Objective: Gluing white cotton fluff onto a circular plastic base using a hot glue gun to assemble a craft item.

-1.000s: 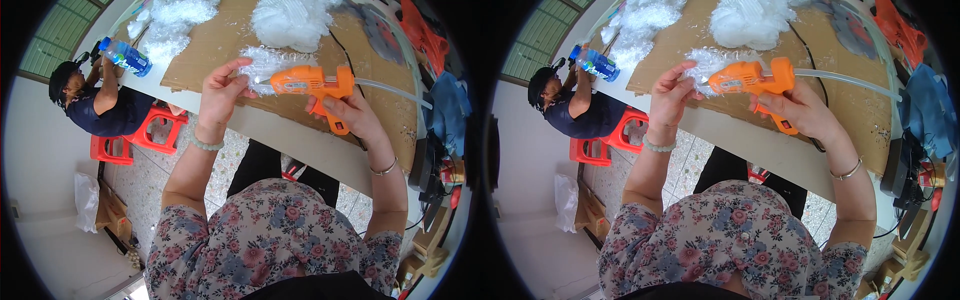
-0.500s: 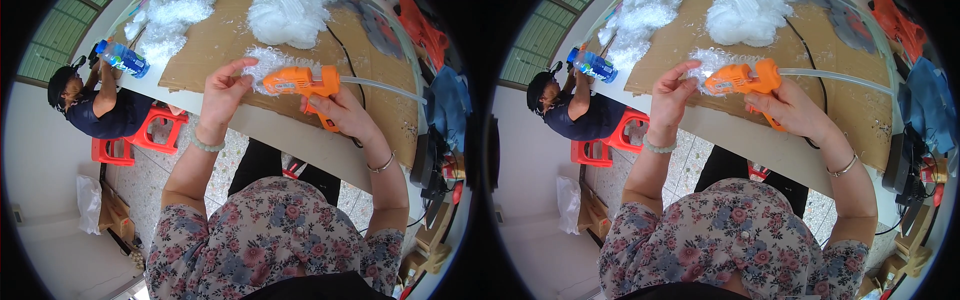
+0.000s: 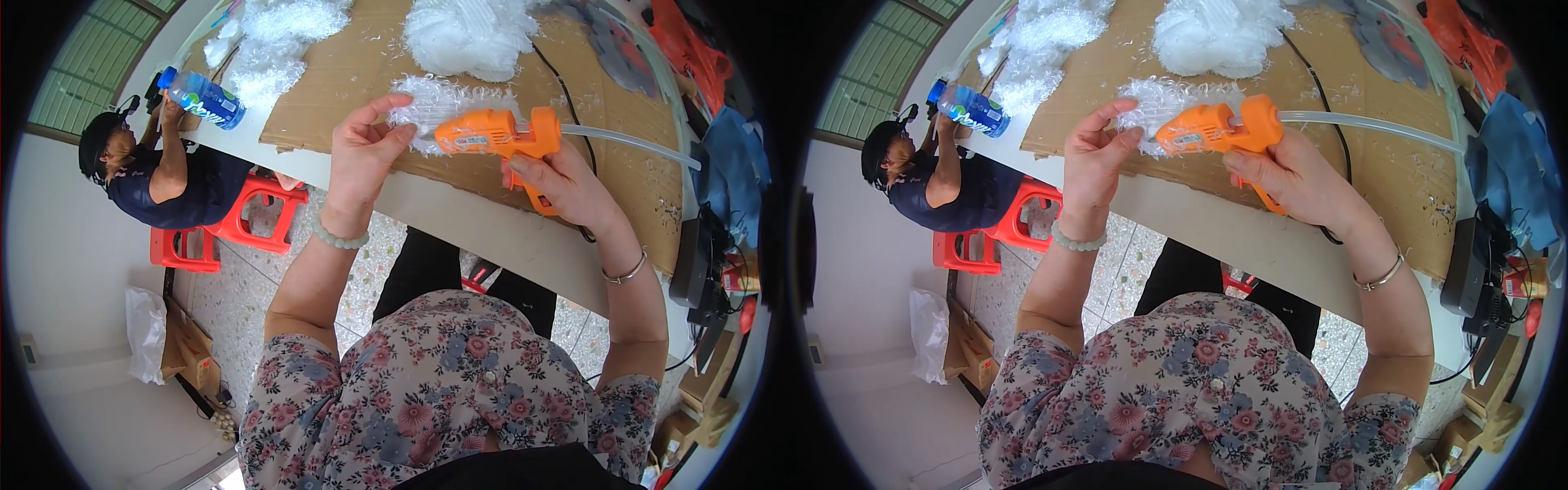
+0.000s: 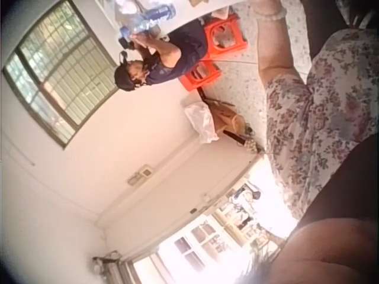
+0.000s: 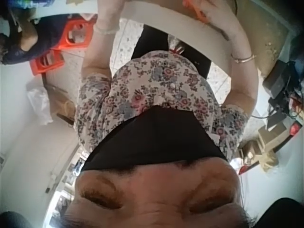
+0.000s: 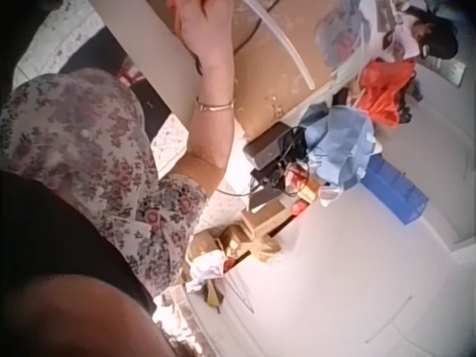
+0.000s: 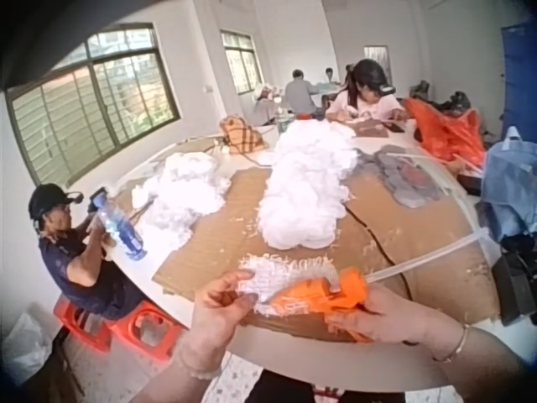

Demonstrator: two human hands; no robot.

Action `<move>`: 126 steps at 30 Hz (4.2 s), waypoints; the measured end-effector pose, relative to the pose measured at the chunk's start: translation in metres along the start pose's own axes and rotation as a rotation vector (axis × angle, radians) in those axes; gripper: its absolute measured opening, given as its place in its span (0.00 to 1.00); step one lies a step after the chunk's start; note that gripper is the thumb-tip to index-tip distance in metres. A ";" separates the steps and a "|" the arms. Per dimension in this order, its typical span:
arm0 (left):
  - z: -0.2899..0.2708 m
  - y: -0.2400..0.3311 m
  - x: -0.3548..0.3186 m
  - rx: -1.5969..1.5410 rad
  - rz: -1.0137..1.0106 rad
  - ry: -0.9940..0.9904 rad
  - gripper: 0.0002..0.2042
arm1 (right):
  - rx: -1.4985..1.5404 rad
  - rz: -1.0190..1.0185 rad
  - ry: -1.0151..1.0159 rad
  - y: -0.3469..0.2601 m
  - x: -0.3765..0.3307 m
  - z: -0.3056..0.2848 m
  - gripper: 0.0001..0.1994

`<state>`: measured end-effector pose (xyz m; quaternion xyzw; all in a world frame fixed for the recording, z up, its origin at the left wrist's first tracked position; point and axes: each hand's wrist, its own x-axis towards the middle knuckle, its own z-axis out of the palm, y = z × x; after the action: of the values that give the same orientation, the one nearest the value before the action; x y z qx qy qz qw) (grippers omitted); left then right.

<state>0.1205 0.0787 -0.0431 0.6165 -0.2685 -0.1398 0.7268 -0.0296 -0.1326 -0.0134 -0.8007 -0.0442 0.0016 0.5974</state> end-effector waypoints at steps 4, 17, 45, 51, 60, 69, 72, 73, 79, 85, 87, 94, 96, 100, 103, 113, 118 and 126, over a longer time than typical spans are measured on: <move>0.001 -0.001 0.001 -0.030 0.010 0.074 0.14 | 0.149 -0.032 0.069 0.001 -0.001 -0.001 0.15; 0.011 -0.005 0.000 -0.151 -0.019 0.164 0.09 | 0.740 -0.147 0.468 0.008 0.004 -0.021 0.17; -0.007 -0.017 0.001 -0.073 0.044 0.271 0.12 | 0.859 -0.007 0.750 0.040 0.003 -0.053 0.16; -0.015 -0.026 0.003 -0.043 0.069 0.348 0.21 | 0.811 -0.036 0.707 0.044 -0.002 -0.056 0.16; -0.025 -0.027 0.007 -0.299 -0.056 0.432 0.19 | 0.780 -0.041 0.682 0.044 -0.003 -0.054 0.17; -0.028 -0.025 0.006 -0.290 -0.109 0.419 0.13 | 0.780 -0.030 0.681 0.045 -0.003 -0.055 0.17; -0.031 -0.023 0.006 -0.351 -0.148 0.425 0.12 | 0.756 -0.019 0.706 0.043 -0.004 -0.055 0.16; -0.029 -0.022 0.005 -0.352 -0.148 0.424 0.12 | 0.754 -0.020 0.701 0.043 -0.005 -0.056 0.16; -0.014 -0.010 0.002 -0.278 -0.170 0.435 0.12 | 0.697 -0.028 0.658 0.034 -0.007 -0.052 0.15; 0.000 -0.003 -0.002 -0.453 -0.308 0.161 0.15 | 0.507 -0.084 0.424 0.000 -0.011 -0.030 0.18; 0.006 -0.002 -0.003 -0.488 -0.340 0.147 0.16 | 0.415 -0.105 0.257 0.002 -0.010 -0.022 0.18; 0.018 0.000 -0.008 -0.448 -0.322 0.090 0.17 | 0.168 -0.026 0.097 -0.002 -0.009 -0.002 0.16; 0.019 -0.001 -0.009 -0.440 -0.302 0.085 0.17 | 0.138 -0.008 0.106 0.001 -0.008 -0.001 0.15; 0.021 0.000 -0.011 -0.444 -0.301 0.075 0.17 | 0.087 0.028 0.138 0.000 -0.008 0.001 0.14; 0.022 -0.001 -0.012 -0.450 -0.303 0.049 0.17 | 0.021 0.031 0.143 0.007 -0.007 -0.002 0.15; 0.027 -0.007 -0.015 -0.417 -0.301 0.030 0.17 | -0.003 0.028 0.172 0.003 -0.007 0.001 0.14; 0.030 -0.009 -0.015 -0.376 -0.312 0.020 0.18 | -0.069 0.009 0.123 0.000 -0.007 0.003 0.14; 0.032 -0.008 -0.017 -0.346 -0.312 0.011 0.18 | -0.101 0.071 0.111 -0.004 -0.009 0.005 0.13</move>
<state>0.0899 0.0596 -0.0511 0.5173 -0.1383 -0.2911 0.7928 -0.0387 -0.1271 -0.0120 -0.8298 0.0174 -0.0241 0.5572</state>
